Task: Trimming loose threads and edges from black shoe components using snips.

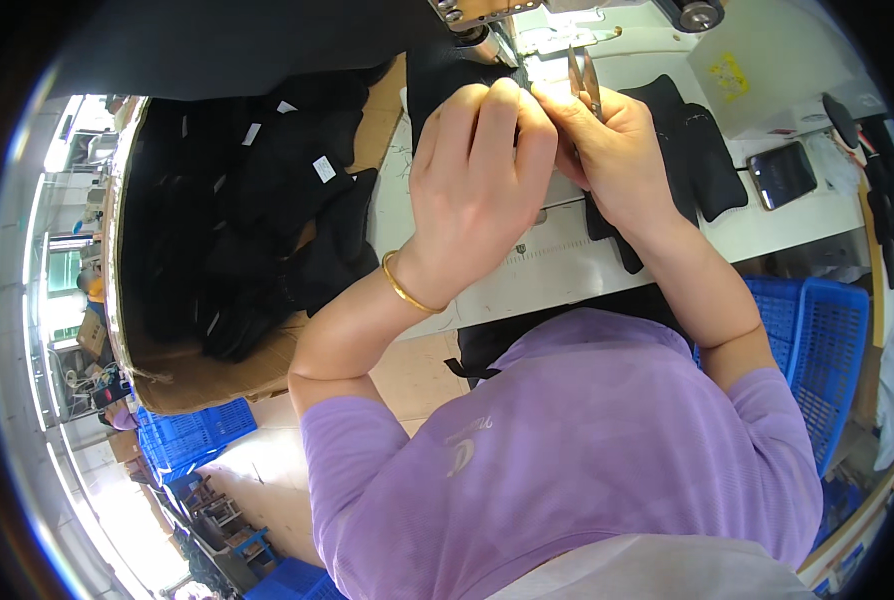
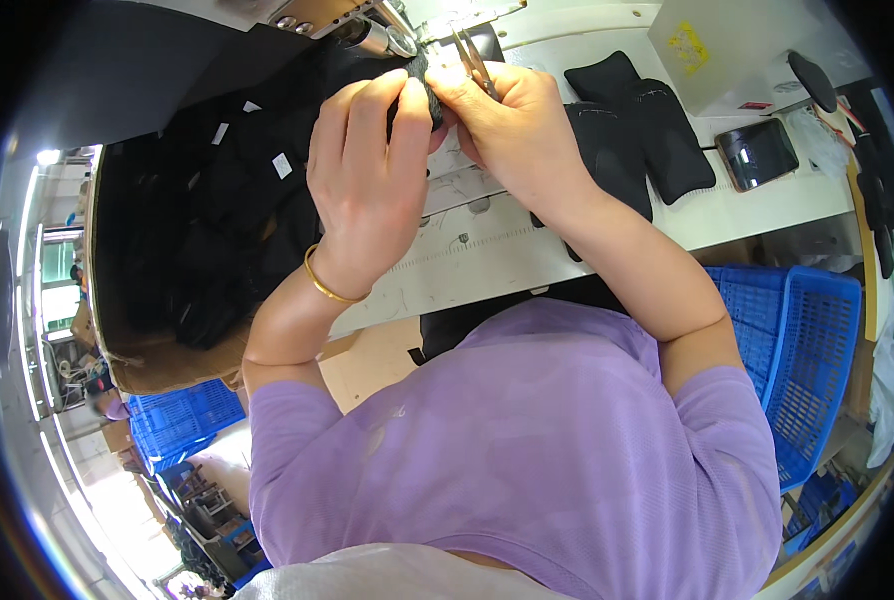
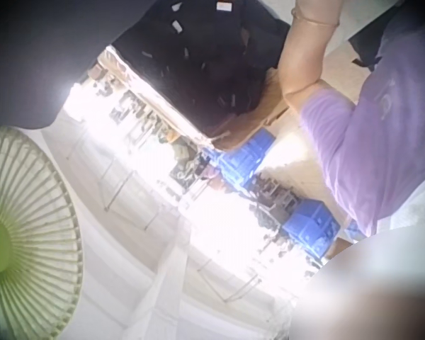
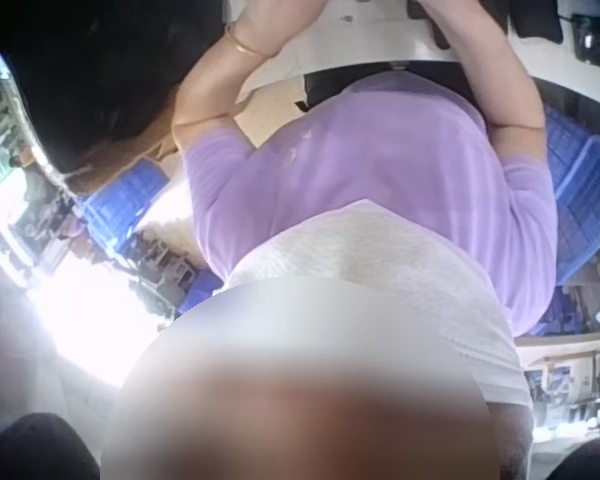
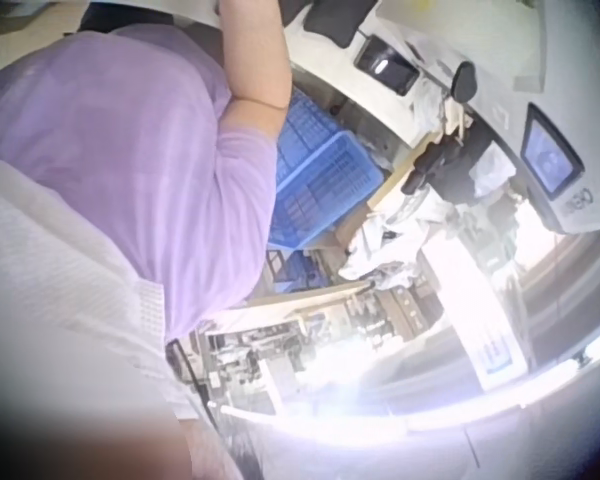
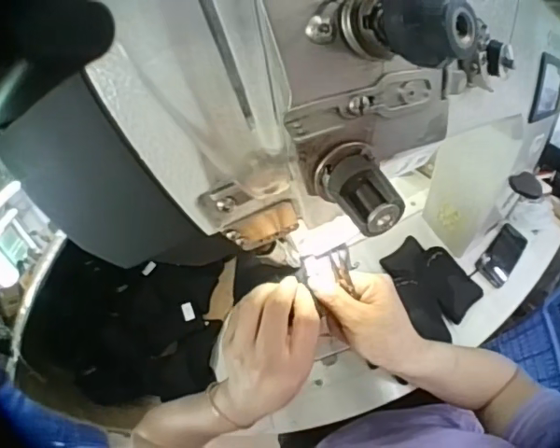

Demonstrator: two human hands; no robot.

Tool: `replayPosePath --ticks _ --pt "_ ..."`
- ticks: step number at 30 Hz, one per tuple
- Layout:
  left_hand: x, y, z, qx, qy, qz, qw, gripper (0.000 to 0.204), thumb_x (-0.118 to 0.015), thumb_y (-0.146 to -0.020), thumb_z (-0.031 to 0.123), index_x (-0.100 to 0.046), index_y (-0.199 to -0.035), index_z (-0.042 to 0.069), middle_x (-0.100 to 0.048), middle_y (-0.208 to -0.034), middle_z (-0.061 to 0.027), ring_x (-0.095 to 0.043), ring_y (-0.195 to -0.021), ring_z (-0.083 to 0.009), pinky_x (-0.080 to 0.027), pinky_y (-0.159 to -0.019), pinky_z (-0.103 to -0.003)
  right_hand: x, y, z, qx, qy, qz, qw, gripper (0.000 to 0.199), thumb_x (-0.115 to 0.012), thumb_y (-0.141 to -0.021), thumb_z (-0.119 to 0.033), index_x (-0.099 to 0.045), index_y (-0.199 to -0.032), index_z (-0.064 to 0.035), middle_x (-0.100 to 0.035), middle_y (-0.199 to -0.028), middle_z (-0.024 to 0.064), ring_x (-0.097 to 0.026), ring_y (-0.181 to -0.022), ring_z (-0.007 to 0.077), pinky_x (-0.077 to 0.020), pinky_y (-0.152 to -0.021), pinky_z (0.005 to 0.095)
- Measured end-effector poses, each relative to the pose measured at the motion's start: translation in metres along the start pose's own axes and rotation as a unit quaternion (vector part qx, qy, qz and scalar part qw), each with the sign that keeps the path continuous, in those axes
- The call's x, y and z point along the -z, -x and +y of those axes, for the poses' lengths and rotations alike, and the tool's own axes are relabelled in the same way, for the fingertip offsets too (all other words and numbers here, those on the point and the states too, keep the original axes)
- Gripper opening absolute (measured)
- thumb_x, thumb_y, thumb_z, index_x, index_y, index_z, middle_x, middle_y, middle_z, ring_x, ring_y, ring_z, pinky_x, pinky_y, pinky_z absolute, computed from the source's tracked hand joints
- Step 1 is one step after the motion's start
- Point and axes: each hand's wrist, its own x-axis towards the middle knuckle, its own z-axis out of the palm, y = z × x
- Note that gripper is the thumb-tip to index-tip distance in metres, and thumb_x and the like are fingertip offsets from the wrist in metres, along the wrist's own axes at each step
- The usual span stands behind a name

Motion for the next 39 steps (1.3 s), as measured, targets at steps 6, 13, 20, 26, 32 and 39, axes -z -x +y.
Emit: replayPosePath --ticks 6,13,20,26,32,39 --pt "-0.011 0.002 -0.006 0.020 0.000 -0.005 1.000 0.028 -0.067 -0.066 0.003 -0.055 -0.091 0.001 -0.055 -0.095 -0.0118 -0.058 -0.088 -0.0258 -0.052 -0.067 -0.034 0.002 -0.001 -0.001 0.003 0.009 -0.017 1.000 0.031 -0.058 -0.096 -0.023 -0.063 -0.072 -0.0041 -0.065 -0.062 0.0046 -0.042 -0.045 0.0026 -0.0300 -0.041 0.0207" --pt "-0.007 0.011 -0.007 0.022 0.017 0.049 0.998 0.032 -0.068 -0.070 0.009 -0.058 -0.100 0.003 -0.057 -0.100 -0.0113 -0.058 -0.088 -0.0264 -0.049 -0.073 -0.036 0.009 -0.001 0.003 0.006 0.008 -0.048 0.999 0.030 -0.051 -0.099 -0.022 -0.064 -0.083 -0.0011 -0.066 -0.067 0.0059 -0.046 -0.047 0.0043 -0.0349 -0.043 0.0206" --pt "-0.017 0.017 -0.017 0.047 -0.028 0.038 0.998 0.033 -0.064 -0.073 0.012 -0.057 -0.105 0.008 -0.054 -0.102 -0.0095 -0.056 -0.092 -0.0261 -0.042 -0.083 -0.040 0.015 0.009 0.009 0.008 -0.001 -0.088 0.996 0.037 -0.040 -0.104 -0.027 -0.063 -0.100 0.0010 -0.067 -0.081 0.0088 -0.059 -0.062 0.0081 -0.0468 -0.055 0.0225" --pt "-0.001 0.025 -0.040 0.059 0.008 -0.057 0.997 0.034 -0.067 -0.073 0.006 -0.061 -0.107 0.005 -0.061 -0.098 -0.0058 -0.061 -0.084 -0.0199 -0.050 -0.068 -0.027 0.030 0.019 -0.011 -0.081 0.064 -0.172 0.980 0.038 -0.042 -0.102 -0.030 -0.064 -0.097 0.0007 -0.060 -0.072 0.0031 -0.053 -0.063 0.0079 -0.0427 -0.057 0.0232" --pt "0.020 0.051 -0.069 0.550 0.667 -0.265 0.427 0.024 -0.071 -0.080 0.010 -0.067 -0.102 -0.002 -0.069 -0.089 -0.0044 -0.064 -0.078 -0.0083 -0.050 -0.070 -0.021 0.035 0.018 0.022 0.149 0.373 -0.112 0.909 0.029 -0.062 -0.094 -0.029 -0.064 -0.092 0.0005 -0.060 -0.072 0.0093 -0.057 -0.062 0.0186 -0.0451 -0.059 0.0296" --pt "0.013 0.054 -0.058 0.492 0.703 -0.355 0.373 0.038 -0.064 -0.083 0.011 -0.062 -0.117 -0.005 -0.070 -0.099 -0.0083 -0.066 -0.086 -0.0121 -0.051 -0.079 -0.023 0.036 0.012 0.028 0.230 0.391 -0.176 0.874 0.027 -0.065 -0.092 -0.028 -0.064 -0.089 -0.0007 -0.061 -0.072 0.0116 -0.059 -0.060 0.0242 -0.0461 -0.056 0.0327"
